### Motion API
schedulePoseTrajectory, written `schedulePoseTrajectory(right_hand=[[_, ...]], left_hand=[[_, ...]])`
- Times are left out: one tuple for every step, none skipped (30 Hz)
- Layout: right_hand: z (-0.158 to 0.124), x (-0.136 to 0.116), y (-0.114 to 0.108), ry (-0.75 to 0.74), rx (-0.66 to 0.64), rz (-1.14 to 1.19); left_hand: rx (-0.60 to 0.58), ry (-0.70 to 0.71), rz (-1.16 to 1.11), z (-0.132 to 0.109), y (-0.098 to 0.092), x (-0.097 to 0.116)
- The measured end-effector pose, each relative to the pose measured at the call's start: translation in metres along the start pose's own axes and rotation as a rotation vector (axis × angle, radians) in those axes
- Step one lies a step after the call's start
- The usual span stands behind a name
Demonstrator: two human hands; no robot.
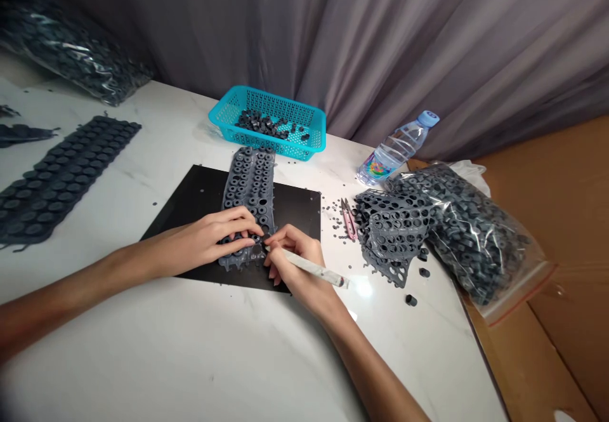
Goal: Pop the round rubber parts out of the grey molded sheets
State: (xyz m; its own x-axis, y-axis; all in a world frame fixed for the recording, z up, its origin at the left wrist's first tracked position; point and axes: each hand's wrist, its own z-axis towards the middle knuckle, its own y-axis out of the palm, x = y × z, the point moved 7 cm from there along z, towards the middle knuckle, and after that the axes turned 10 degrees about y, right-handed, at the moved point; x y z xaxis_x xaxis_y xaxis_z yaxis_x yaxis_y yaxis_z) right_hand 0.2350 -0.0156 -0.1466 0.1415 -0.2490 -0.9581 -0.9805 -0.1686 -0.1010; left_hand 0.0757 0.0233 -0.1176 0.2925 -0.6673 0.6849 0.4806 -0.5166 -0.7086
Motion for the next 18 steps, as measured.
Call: schedulePoseTrajectory(right_hand=[[-0.0002, 0.0005, 0.0006, 0.003, -0.009, -0.007], [-0.0005, 0.0008, 0.0011, 0.005, -0.016, -0.013], [-0.0006, 0.0009, 0.0015, 0.006, -0.020, -0.017], [-0.0007, 0.0009, 0.0019, 0.008, -0.022, -0.020], [-0.0008, 0.0008, 0.0022, 0.008, -0.023, -0.021], [-0.0007, 0.0008, 0.0026, 0.010, -0.025, -0.023], [-0.0007, 0.0008, 0.0029, 0.012, -0.027, -0.025], [-0.0007, 0.0008, 0.0031, 0.014, -0.029, -0.028], [-0.0007, 0.0007, 0.0032, 0.015, -0.030, -0.031], [-0.0007, 0.0006, 0.0032, 0.017, -0.031, -0.034], [-0.0008, 0.0004, 0.0032, 0.018, -0.032, -0.038], [-0.0009, 0.0001, 0.0032, 0.019, -0.033, -0.041], [-0.0010, -0.0002, 0.0032, 0.021, -0.034, -0.044], [-0.0011, -0.0003, 0.0032, 0.024, -0.035, -0.045], [-0.0011, -0.0005, 0.0032, 0.026, -0.036, -0.046], [-0.0012, -0.0004, 0.0033, 0.029, -0.036, -0.046], [-0.0012, -0.0004, 0.0033, 0.032, -0.035, -0.047], [-0.0013, -0.0002, 0.0033, 0.034, -0.033, -0.047]], left_hand=[[-0.001, 0.006, 0.012, -0.0003, 0.0001, 0.0001], [-0.001, 0.012, 0.022, -0.0006, 0.0002, -0.0001], [0.001, 0.017, 0.031, -0.0009, 0.0003, -0.0005], [0.004, 0.022, 0.038, -0.0011, 0.0003, -0.0009], [0.006, 0.025, 0.044, -0.0013, 0.0003, -0.0012], [0.006, 0.028, 0.048, -0.0014, 0.0005, -0.0015], [0.005, 0.028, 0.051, -0.0015, 0.0006, -0.0016], [0.004, 0.026, 0.054, -0.0016, 0.0007, -0.0015], [0.002, 0.022, 0.056, -0.0016, 0.0009, -0.0013], [-0.001, 0.016, 0.058, -0.0016, 0.0011, -0.0011], [-0.004, 0.010, 0.058, -0.0015, 0.0012, -0.0008], [-0.008, 0.005, 0.057, -0.0015, 0.0013, -0.0004], [-0.011, 0.001, 0.055, -0.0014, 0.0014, 0.0001], [-0.013, -0.001, 0.053, -0.0013, 0.0013, 0.0005], [-0.014, -0.004, 0.051, -0.0012, 0.0011, 0.0008], [-0.014, -0.007, 0.048, -0.0011, 0.0008, 0.0009], [-0.016, -0.013, 0.044, -0.0010, 0.0006, 0.0006], [-0.018, -0.019, 0.038, -0.0009, 0.0004, 0.0001]])
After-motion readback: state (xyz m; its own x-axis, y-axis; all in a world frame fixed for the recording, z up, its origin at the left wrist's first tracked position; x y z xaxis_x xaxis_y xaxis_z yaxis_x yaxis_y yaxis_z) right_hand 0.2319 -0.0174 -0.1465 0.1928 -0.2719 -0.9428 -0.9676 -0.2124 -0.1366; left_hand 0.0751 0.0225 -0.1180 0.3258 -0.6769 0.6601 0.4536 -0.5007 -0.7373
